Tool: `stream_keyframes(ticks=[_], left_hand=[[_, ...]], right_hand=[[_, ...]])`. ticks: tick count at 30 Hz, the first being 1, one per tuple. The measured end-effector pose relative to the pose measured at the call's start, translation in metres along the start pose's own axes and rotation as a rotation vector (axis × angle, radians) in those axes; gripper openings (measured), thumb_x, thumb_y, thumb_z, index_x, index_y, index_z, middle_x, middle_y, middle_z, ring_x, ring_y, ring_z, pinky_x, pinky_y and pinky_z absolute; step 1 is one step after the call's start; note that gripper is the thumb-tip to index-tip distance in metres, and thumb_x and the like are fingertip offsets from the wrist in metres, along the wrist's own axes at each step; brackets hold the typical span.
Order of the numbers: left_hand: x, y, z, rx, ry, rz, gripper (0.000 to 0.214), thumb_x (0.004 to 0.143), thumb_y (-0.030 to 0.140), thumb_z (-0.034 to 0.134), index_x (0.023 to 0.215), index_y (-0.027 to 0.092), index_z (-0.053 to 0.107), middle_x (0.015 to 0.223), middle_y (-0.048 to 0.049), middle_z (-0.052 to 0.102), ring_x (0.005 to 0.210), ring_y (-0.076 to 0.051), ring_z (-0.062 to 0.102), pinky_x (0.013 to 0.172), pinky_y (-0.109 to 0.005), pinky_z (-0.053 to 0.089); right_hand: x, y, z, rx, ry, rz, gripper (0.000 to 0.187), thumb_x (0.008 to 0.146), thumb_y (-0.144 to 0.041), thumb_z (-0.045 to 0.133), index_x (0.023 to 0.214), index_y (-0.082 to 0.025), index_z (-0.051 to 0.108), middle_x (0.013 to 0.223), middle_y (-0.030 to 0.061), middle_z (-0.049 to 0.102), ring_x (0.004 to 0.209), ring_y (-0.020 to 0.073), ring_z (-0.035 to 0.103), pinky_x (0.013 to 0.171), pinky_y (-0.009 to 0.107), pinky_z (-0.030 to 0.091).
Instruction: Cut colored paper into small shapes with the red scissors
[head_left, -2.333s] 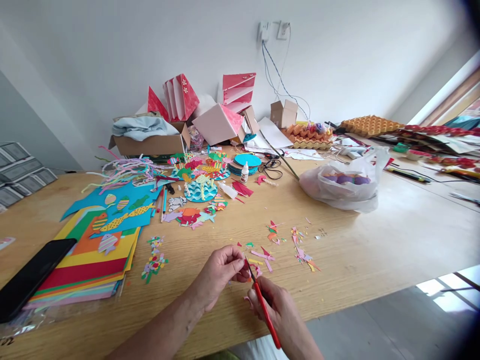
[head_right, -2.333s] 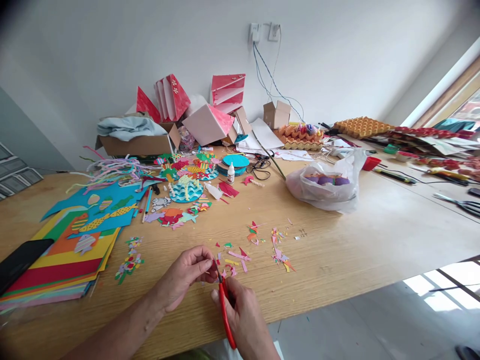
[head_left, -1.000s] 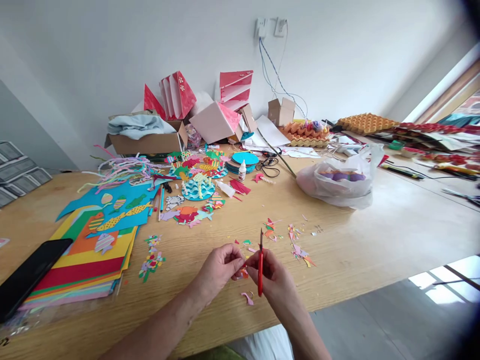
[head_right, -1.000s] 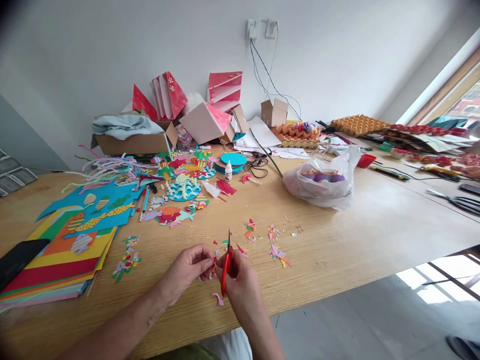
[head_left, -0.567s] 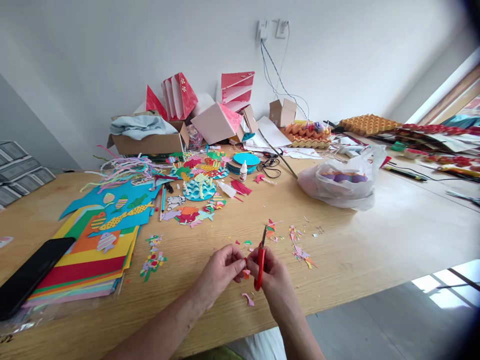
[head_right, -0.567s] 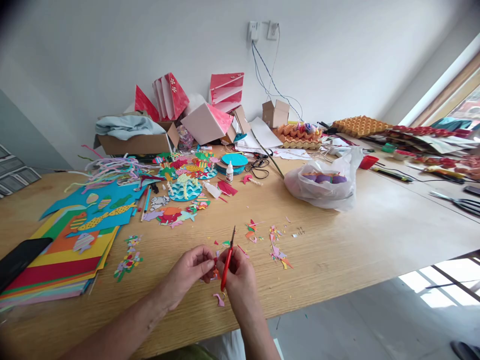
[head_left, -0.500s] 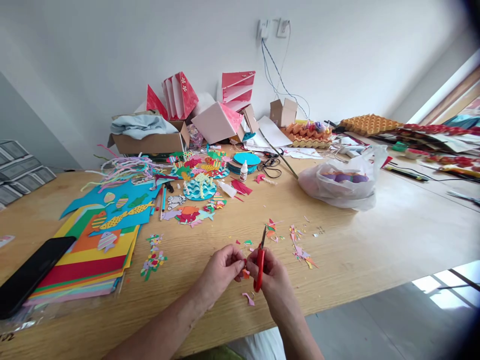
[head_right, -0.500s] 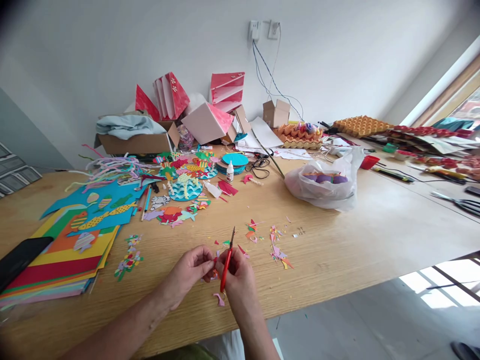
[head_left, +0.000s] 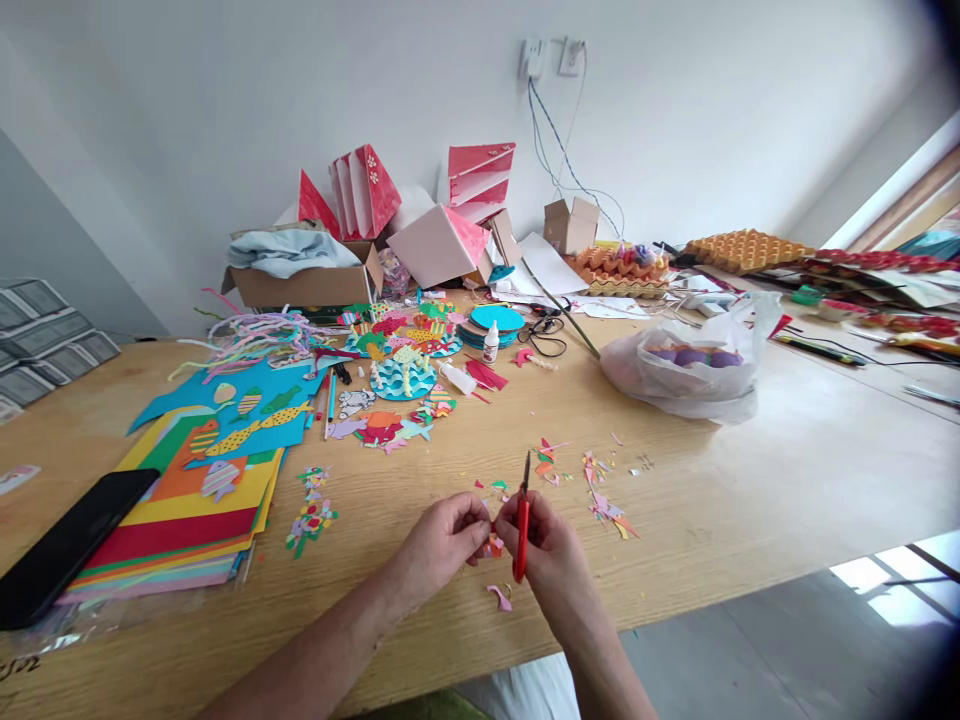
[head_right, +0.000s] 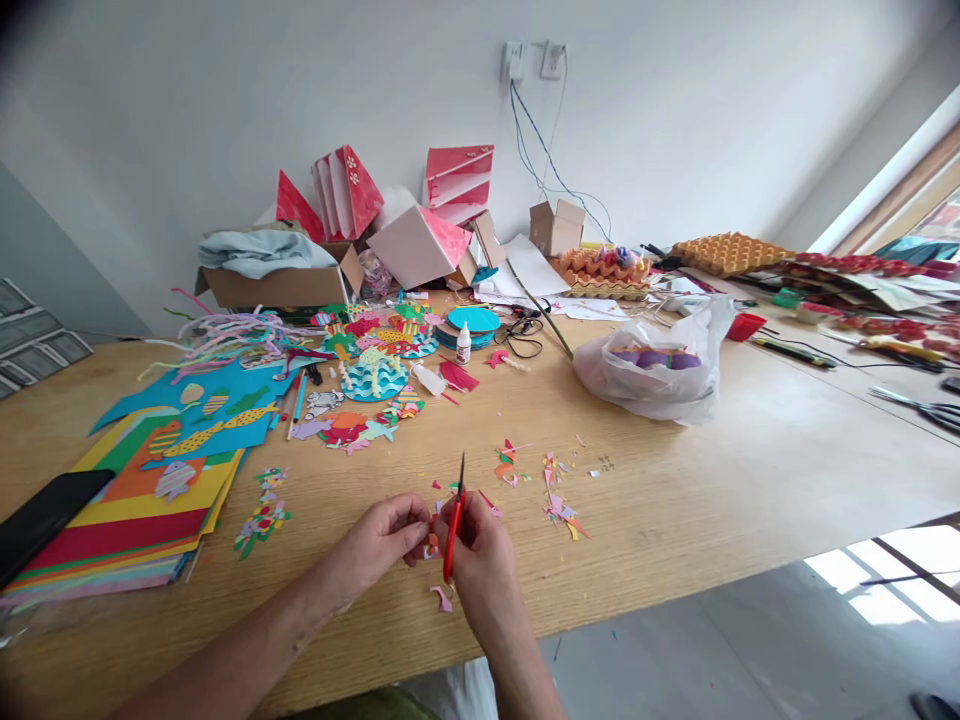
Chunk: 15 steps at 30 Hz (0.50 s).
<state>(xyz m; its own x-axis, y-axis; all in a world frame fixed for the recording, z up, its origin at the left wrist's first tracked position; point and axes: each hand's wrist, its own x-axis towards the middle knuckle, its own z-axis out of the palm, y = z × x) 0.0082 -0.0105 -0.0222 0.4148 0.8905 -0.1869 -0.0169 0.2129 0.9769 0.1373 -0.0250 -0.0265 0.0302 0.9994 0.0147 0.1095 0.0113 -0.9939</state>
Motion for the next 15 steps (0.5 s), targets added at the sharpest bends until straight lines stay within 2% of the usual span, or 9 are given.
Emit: stream_keyframes(ticks=[3, 6, 11, 15], left_hand=[[-0.001, -0.001, 0.004, -0.02, 0.048, 0.002, 0.023, 0.068, 0.037, 0.058, 0.064, 0.015, 0.05, 0.056, 0.0028, 0.049, 0.05, -0.008, 0.043, 0.05, -0.021, 0.035], [-0.001, 0.0, 0.004, -0.035, 0.078, 0.019, 0.025, 0.067, 0.039, 0.058, 0.063, 0.015, 0.05, 0.053, 0.0032, 0.048, 0.048, -0.008, 0.043, 0.049, -0.021, 0.035], [-0.004, 0.012, -0.002, -0.094, 0.103, 0.002, 0.025, 0.066, 0.037, 0.061, 0.065, 0.014, 0.052, 0.056, 0.0022, 0.051, 0.053, -0.009, 0.047, 0.053, -0.022, 0.04], [-0.008, 0.022, -0.004, -0.169, 0.079, -0.006, 0.024, 0.067, 0.036, 0.061, 0.067, 0.013, 0.053, 0.064, -0.0013, 0.057, 0.061, -0.011, 0.052, 0.061, -0.025, 0.043]], right_hand=[[-0.001, 0.0, 0.003, 0.047, 0.043, 0.002, 0.016, 0.069, -0.03, 0.055, 0.066, -0.02, 0.043, 0.059, -0.0052, 0.044, 0.053, 0.0102, 0.045, 0.049, 0.021, 0.037], [-0.005, 0.0, 0.003, 0.037, 0.027, 0.007, 0.019, 0.072, -0.035, 0.052, 0.068, -0.02, 0.042, 0.059, -0.0053, 0.043, 0.054, 0.0102, 0.043, 0.051, 0.021, 0.037], [-0.018, 0.006, -0.002, -0.151, -0.097, 0.026, 0.028, 0.078, -0.041, 0.044, 0.06, -0.02, 0.038, 0.055, -0.0059, 0.035, 0.051, 0.0093, 0.035, 0.047, 0.02, 0.03], [-0.027, 0.007, -0.002, -0.273, -0.178, 0.043, 0.023, 0.079, -0.035, 0.043, 0.063, -0.019, 0.042, 0.054, -0.0054, 0.039, 0.05, 0.0093, 0.037, 0.047, 0.021, 0.028]])
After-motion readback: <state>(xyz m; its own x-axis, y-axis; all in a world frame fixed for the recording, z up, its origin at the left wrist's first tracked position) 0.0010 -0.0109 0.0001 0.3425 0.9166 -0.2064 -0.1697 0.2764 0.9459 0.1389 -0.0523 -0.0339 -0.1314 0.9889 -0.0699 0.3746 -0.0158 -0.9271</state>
